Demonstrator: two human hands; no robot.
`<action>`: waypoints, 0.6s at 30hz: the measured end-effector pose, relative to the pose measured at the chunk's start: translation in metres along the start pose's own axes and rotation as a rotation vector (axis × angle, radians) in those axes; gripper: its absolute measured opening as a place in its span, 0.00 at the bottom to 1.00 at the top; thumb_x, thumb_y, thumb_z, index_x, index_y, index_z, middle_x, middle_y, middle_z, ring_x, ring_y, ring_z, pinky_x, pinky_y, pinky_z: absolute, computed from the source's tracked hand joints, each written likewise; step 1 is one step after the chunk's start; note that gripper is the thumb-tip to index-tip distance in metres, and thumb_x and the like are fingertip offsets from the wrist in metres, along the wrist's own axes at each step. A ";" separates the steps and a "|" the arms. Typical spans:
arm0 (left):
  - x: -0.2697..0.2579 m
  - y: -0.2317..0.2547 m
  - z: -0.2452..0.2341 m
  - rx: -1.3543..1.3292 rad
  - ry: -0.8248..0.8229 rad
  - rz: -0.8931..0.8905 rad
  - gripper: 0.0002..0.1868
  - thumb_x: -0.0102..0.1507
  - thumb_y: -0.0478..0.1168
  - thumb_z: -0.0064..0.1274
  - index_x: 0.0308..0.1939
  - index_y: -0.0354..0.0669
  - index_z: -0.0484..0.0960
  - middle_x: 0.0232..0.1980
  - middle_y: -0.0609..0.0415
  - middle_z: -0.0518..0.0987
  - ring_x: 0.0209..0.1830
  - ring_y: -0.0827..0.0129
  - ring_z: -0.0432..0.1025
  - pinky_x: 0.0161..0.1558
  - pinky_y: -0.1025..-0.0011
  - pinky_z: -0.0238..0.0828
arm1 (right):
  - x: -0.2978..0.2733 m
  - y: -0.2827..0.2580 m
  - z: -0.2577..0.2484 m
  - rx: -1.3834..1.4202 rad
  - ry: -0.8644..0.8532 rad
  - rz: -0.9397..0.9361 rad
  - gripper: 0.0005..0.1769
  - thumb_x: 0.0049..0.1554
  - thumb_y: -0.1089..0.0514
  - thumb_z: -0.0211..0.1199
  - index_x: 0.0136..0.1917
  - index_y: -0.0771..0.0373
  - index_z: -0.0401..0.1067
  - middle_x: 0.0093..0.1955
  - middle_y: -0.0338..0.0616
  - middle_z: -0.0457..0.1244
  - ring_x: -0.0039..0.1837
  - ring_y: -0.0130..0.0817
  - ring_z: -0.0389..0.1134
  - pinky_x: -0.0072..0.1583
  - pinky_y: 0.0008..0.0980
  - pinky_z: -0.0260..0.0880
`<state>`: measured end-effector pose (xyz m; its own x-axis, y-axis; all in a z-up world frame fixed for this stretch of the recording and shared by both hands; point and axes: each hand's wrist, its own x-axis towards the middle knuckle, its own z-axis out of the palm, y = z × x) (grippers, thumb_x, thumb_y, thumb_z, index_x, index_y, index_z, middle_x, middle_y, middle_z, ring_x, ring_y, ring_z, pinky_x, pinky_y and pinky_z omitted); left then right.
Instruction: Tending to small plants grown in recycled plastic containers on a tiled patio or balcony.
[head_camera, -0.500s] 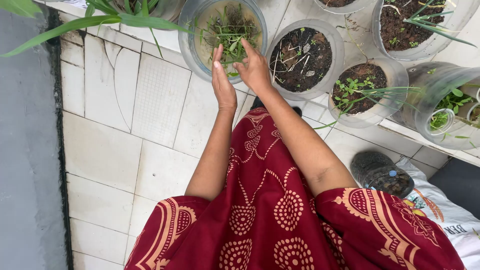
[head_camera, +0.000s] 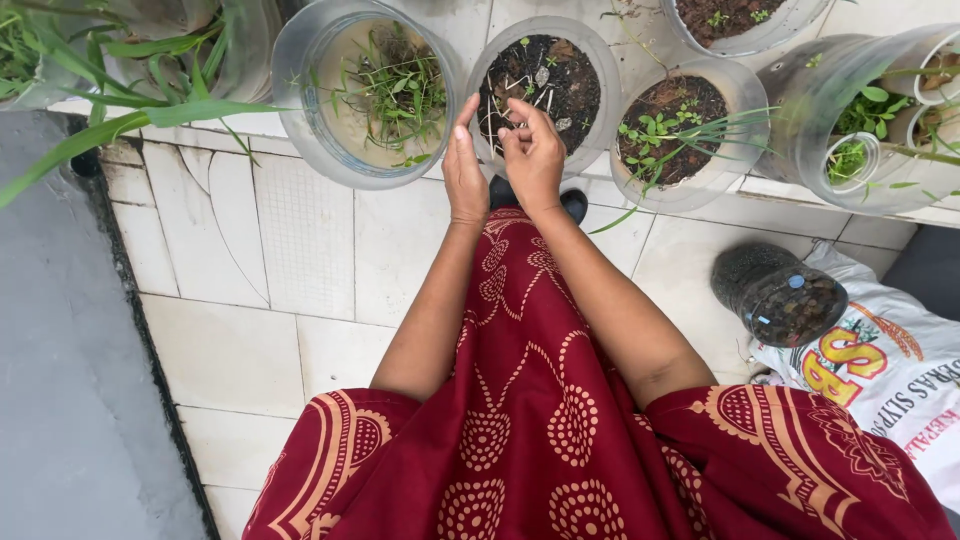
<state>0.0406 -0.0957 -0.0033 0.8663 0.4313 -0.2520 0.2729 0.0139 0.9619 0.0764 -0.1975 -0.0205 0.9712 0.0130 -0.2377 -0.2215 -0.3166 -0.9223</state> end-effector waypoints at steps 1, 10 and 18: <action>-0.004 -0.004 0.015 0.001 -0.019 -0.005 0.32 0.79 0.53 0.21 0.73 0.37 0.71 0.75 0.46 0.72 0.79 0.59 0.62 0.79 0.66 0.50 | -0.002 0.011 -0.015 -0.002 0.017 0.011 0.24 0.56 0.70 0.68 0.65 0.61 0.73 0.55 0.44 0.69 0.45 0.25 0.72 0.45 0.24 0.75; -0.037 -0.021 0.118 0.062 -0.378 -0.103 0.31 0.78 0.54 0.24 0.71 0.40 0.74 0.72 0.45 0.75 0.76 0.59 0.66 0.76 0.67 0.55 | -0.022 0.109 -0.115 -0.048 0.266 0.174 0.20 0.58 0.69 0.67 0.64 0.62 0.74 0.52 0.42 0.70 0.46 0.24 0.71 0.49 0.25 0.73; -0.055 -0.047 0.172 0.153 -0.563 -0.174 0.32 0.77 0.56 0.23 0.71 0.43 0.74 0.72 0.45 0.75 0.76 0.56 0.67 0.75 0.67 0.57 | -0.029 0.191 -0.157 -0.110 0.300 0.208 0.19 0.57 0.69 0.66 0.62 0.65 0.75 0.55 0.49 0.72 0.47 0.28 0.74 0.52 0.30 0.73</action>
<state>0.0522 -0.2749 -0.0533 0.8802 -0.1091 -0.4618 0.4515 -0.1065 0.8859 0.0195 -0.4075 -0.1423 0.8925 -0.3353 -0.3017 -0.4218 -0.3835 -0.8216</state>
